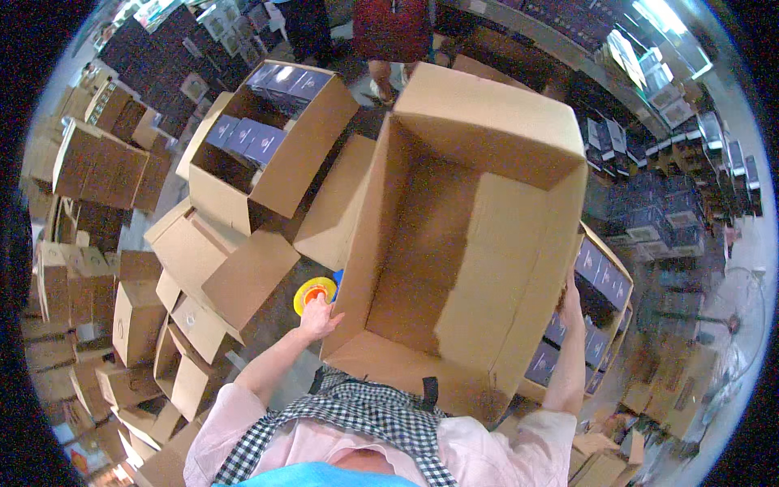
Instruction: The person assembles large cardboard boxes using a tape dispenser, arranges them on the floor, and packs individual vacuum flasks into product boxes at a workstation.
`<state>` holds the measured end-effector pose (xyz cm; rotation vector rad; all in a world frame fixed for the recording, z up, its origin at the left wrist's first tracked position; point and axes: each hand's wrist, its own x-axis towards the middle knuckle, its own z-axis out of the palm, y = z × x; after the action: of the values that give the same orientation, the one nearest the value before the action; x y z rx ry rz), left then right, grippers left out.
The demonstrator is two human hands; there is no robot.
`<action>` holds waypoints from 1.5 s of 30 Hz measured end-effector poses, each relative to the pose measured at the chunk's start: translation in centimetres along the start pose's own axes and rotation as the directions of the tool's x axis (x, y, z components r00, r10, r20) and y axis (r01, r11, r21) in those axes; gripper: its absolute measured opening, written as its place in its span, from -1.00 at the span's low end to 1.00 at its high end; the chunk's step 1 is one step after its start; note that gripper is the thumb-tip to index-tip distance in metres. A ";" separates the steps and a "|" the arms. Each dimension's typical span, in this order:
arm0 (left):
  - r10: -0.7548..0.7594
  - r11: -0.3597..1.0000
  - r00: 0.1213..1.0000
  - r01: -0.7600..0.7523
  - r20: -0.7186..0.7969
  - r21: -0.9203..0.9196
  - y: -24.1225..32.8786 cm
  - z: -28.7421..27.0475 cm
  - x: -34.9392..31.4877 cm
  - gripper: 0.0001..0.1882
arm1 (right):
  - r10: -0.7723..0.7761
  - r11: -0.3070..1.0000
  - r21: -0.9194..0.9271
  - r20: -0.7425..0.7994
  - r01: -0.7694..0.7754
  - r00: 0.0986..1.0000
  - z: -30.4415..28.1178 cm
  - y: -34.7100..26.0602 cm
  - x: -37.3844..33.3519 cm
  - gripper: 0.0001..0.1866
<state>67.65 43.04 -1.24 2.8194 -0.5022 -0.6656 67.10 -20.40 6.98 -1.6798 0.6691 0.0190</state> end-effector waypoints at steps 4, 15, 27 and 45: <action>-0.065 0.996 0.998 0.063 0.017 0.064 -7.1 -4.8 2.5 -0.54 | -0.177 0.943 -0.277 0.054 0.185 0.983 14.4 -7.9 -2.9 -0.23; -0.185 0.935 0.978 0.205 -0.095 0.290 -30.2 -23.2 8.4 -0.56 | -0.162 0.954 -0.264 -0.051 0.144 0.985 42.7 -6.3 7.4 -0.31; -0.188 0.940 0.969 0.225 -0.161 0.258 -28.4 -8.8 28.6 -0.36 | -0.225 0.951 -0.260 -0.214 0.167 0.950 35.8 17.9 25.5 -0.43; -0.970 -0.211 -0.103 0.810 0.222 -0.547 -29.4 6.3 -37.4 -0.71 | -0.393 0.391 0.140 0.919 0.909 0.027 89.9 2.0 -23.5 -0.44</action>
<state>41.46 83.28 0.10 2.0077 1.8821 -0.3351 77.93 70.80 -7.19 -2.0120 -1.2089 0.3684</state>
